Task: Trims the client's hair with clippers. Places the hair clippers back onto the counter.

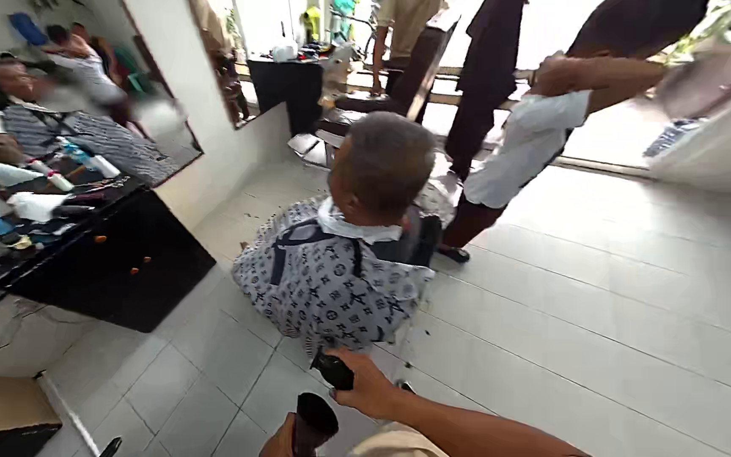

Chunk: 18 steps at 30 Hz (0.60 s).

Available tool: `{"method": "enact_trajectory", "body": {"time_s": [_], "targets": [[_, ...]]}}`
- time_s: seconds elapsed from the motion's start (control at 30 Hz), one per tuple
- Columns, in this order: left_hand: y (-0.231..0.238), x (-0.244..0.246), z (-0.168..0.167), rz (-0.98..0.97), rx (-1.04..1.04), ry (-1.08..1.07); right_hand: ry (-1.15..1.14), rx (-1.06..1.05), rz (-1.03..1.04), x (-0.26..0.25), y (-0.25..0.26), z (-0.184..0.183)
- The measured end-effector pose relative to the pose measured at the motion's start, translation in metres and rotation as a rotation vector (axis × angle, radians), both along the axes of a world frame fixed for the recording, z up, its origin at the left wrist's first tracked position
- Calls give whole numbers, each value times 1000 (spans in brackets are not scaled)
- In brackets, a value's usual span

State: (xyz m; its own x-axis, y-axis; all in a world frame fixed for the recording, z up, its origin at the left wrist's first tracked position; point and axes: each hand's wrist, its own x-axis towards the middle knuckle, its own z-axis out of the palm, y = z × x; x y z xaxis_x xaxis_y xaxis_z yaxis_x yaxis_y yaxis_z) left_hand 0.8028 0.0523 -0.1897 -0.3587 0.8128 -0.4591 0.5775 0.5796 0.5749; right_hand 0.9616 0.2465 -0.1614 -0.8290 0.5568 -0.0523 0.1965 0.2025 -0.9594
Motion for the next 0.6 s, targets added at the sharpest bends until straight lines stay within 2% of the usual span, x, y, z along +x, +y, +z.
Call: {"method": "enact_trajectory", "body": {"time_s": [0.07, 0.17, 0.27, 0.37, 0.47, 0.6], "targets": [[47, 38, -2, -145, 35, 54, 57, -34, -66, 54, 33, 3], [121, 90, -4, -371, 213, 172, 28, -118, -212, 126, 86, 14], [193, 121, 18, -501, 383, 286, 98, -293, -299, 165, 141, 17], [255, 125, 54, -451, 535, 433, 240, -369, -408, 174, 181, 24], [303, 109, 85, -452, 394, 532, 323, -392, -490, 167, 203, 33], [335, 85, 96, -573, 237, 624, 386, -468, -582, 149, 208, 49]]}}
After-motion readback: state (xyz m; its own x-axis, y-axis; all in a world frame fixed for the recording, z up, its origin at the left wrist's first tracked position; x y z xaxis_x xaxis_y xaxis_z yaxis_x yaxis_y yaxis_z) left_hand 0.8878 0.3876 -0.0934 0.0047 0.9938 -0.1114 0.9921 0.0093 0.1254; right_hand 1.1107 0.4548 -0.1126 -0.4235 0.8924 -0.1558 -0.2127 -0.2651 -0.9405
